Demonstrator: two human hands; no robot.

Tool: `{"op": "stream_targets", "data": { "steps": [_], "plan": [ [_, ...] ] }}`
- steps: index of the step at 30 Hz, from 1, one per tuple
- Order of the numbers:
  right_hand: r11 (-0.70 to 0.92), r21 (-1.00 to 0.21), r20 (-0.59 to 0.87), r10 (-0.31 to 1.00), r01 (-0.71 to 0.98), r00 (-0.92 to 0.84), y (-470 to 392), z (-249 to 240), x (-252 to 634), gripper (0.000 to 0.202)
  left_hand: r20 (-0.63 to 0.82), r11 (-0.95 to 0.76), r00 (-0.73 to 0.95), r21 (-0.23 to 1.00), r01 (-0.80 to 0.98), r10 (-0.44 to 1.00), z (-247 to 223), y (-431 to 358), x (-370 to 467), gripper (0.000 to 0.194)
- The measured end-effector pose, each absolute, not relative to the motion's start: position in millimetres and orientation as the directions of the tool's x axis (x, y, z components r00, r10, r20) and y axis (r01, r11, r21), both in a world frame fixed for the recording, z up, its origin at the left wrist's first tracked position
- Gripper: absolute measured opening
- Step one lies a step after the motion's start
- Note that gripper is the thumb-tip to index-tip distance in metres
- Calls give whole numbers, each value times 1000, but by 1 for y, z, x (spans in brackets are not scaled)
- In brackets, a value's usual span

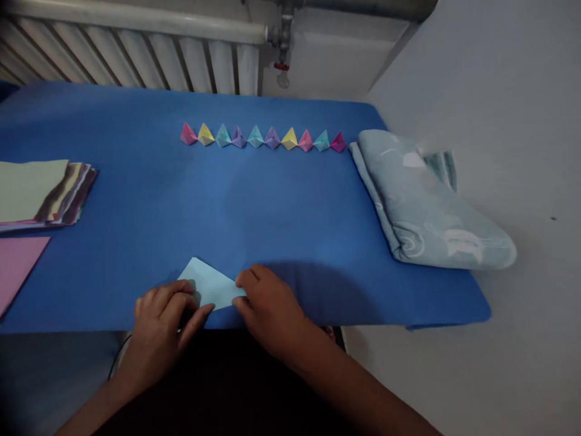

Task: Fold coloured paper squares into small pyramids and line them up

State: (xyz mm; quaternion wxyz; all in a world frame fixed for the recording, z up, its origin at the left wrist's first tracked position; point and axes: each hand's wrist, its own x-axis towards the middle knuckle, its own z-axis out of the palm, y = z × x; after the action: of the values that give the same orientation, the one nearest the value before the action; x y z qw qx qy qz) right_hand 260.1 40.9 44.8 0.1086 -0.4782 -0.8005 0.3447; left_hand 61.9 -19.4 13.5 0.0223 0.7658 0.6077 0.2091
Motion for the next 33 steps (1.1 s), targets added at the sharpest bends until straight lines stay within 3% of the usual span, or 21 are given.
{"op": "stream_targets", "data": {
  "steps": [4, 10, 15, 19, 24, 28, 31, 33],
  "plan": [
    [315, -610, -160, 850, 727, -502, 47, 50, 277, 11, 325, -309, 231, 213, 927, 917, 16, -16, 62, 15],
    [344, -563, -128, 862, 751, -491, 50, 51, 283, 10, 333, -621, 551, 155, 768, 765, 17, -19, 61, 42],
    [371, -508, -133, 858, 777, -497, 45, 52, 278, 9, 334, -553, 479, 179, 814, 812, 10, -38, 54, 44],
    [503, -466, -44, 808, 728, -587, 32, 49, 271, 15, 385, -532, 447, 150, 833, 808, 8, -43, 58, 34],
    [542, -604, -11, 727, 584, -686, 14, 49, 270, 24, 414, -490, 408, 114, 864, 814, 11, -37, 66, 18],
    [444, -716, 26, 788, 539, -615, 11, 46, 279, 29, 413, -543, 461, 104, 833, 786, 10, -38, 61, 17],
    [475, -733, 131, 802, 488, -583, 13, 45, 286, 32, 440, -587, 474, 164, 793, 763, 19, -39, 54, 21],
    [538, -738, 198, 750, 407, -631, 14, 51, 287, 46, 450, -577, 437, 244, 779, 779, 36, -37, 52, 19]
  ]
}}
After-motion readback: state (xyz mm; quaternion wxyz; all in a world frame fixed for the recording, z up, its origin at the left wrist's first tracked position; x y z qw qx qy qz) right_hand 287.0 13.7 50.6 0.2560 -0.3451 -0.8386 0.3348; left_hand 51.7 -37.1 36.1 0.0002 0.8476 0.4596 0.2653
